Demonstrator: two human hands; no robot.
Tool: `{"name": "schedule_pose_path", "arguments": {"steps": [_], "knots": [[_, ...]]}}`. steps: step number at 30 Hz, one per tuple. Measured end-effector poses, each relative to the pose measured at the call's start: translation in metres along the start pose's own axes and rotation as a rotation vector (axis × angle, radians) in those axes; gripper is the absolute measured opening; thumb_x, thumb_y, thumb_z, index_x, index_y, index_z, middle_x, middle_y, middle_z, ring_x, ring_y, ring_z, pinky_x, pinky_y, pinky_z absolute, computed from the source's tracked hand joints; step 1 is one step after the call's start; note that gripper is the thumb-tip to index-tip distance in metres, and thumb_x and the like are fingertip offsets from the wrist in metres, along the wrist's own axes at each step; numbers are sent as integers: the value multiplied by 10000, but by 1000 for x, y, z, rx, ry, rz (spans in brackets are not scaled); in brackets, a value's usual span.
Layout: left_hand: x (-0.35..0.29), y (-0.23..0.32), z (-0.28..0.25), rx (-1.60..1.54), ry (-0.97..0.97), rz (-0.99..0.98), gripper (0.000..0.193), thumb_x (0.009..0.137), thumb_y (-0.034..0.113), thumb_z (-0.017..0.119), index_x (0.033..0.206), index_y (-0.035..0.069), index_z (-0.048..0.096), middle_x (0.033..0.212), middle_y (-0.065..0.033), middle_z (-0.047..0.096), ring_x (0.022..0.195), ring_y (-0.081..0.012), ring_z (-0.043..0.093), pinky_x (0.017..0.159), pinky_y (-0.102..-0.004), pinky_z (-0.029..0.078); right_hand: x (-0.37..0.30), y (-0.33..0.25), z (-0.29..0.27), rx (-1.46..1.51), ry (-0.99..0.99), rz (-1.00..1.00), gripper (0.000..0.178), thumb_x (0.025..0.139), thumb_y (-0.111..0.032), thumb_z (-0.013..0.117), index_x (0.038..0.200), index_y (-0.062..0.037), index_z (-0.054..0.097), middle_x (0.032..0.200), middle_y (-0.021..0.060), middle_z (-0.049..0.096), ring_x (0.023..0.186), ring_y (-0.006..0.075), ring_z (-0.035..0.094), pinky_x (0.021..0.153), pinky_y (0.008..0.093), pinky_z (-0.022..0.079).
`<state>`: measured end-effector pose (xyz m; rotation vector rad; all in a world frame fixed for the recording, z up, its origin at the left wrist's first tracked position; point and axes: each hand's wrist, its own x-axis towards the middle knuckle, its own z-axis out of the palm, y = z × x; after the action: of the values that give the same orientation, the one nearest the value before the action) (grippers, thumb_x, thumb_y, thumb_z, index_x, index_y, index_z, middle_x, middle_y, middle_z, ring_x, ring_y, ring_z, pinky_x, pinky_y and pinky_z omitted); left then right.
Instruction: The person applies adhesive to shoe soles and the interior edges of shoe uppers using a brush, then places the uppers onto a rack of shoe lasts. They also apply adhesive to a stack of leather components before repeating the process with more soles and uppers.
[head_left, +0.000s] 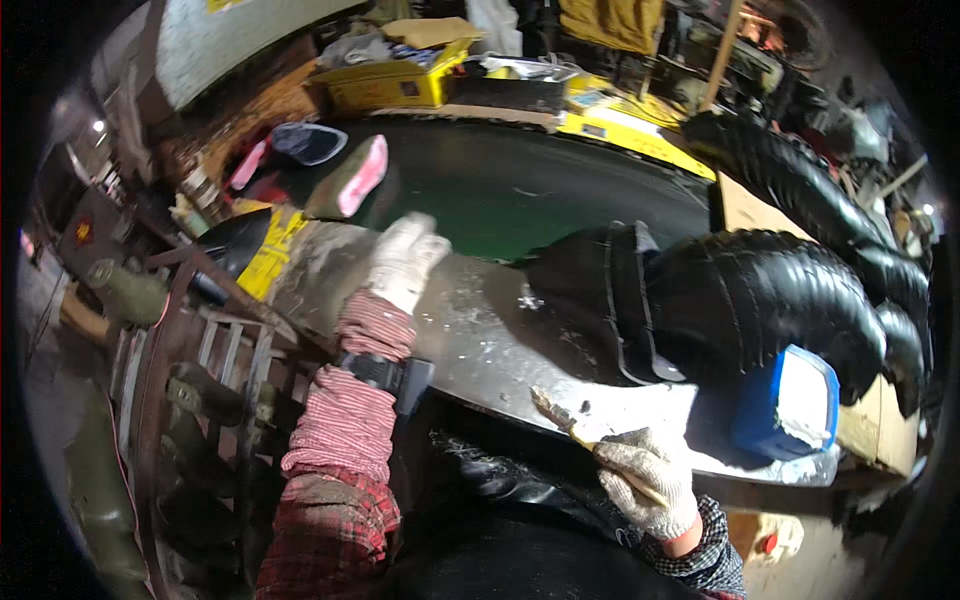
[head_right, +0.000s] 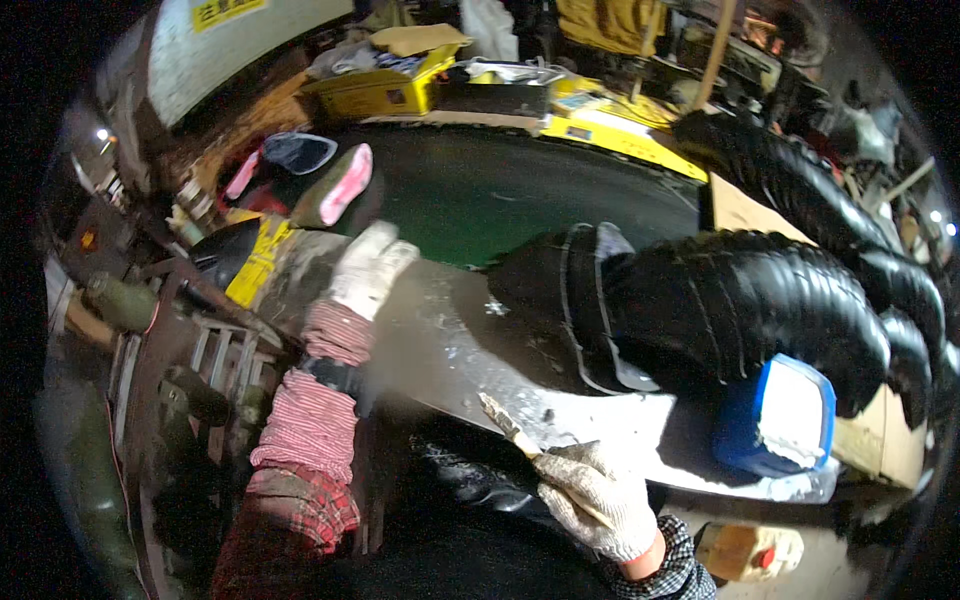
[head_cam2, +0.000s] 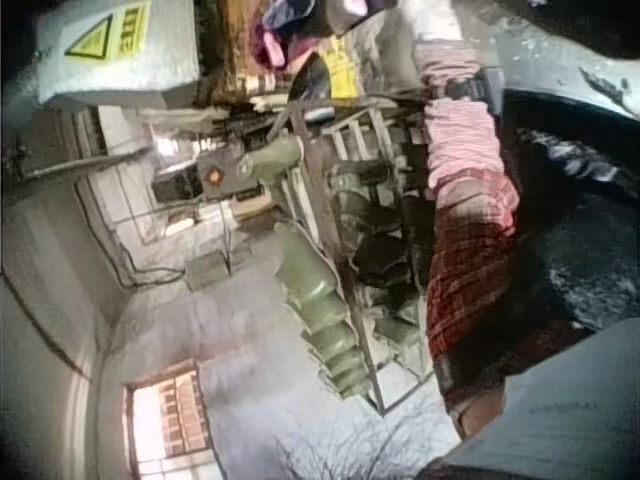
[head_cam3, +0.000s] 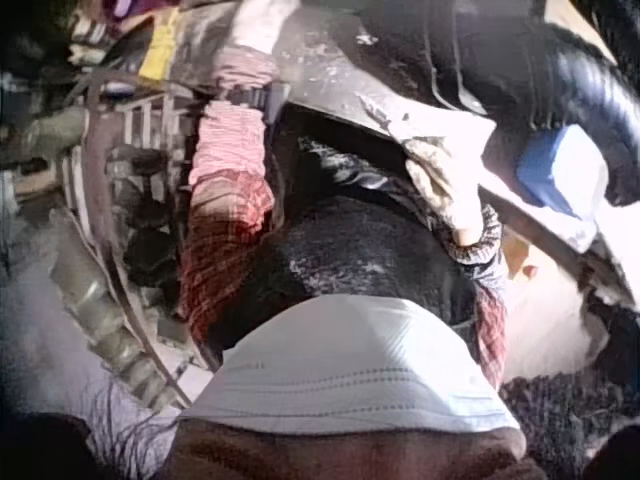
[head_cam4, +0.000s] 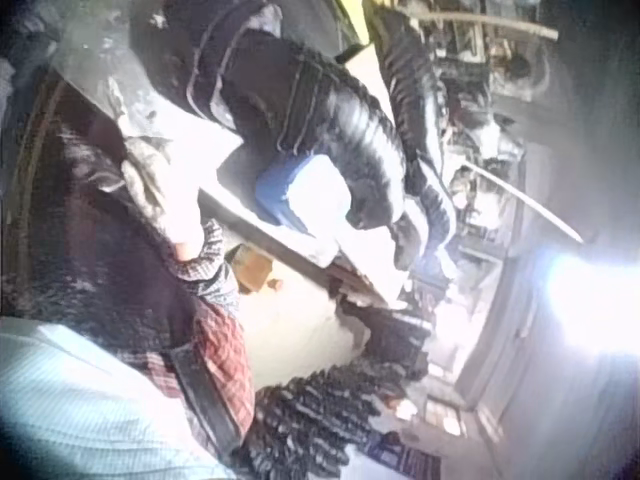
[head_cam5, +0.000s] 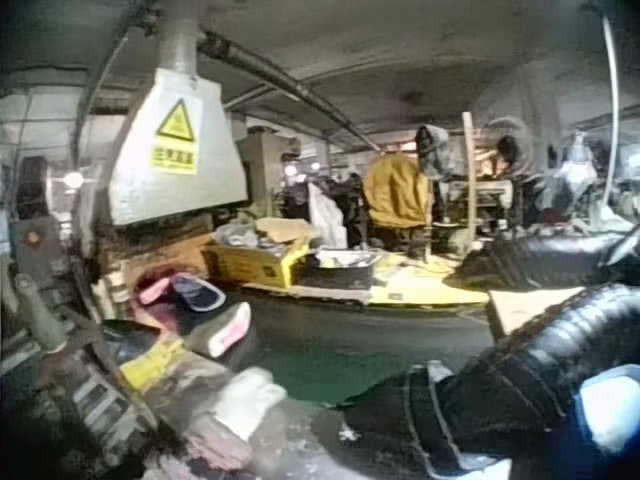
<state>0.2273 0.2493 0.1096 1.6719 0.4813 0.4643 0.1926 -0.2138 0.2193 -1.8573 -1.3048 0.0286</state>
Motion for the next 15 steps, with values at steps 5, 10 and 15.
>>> {"name": "schedule_pose_path", "arguments": {"steps": [5,10,15], "knots": [[-28,71,137,967,102,712,853,737,62,679,1482,184,282,1465,-192,366,1304,-371,405,1108,-464,306,-39,-11,-32,10,113,41,270,734,-19,699,1002,-23,658,904,148,665,768,309,633,705,373,501],[-38,116,148,1460,-338,754,611,780,-2,482,1379,112,453,1229,-145,578,1131,-354,536,1043,-424,399,-85,-11,-72,-148,292,147,319,696,26,701,1008,-37,669,913,146,664,775,282,637,715,358,521],[-98,189,108,918,-93,1479,550,610,-14,474,1129,-38,657,1111,-180,658,1090,-354,599,991,-450,445,-130,2,-134,-370,842,249,211,902,42,551,1096,33,635,1009,120,651,913,171,607,814,281,486]]}}
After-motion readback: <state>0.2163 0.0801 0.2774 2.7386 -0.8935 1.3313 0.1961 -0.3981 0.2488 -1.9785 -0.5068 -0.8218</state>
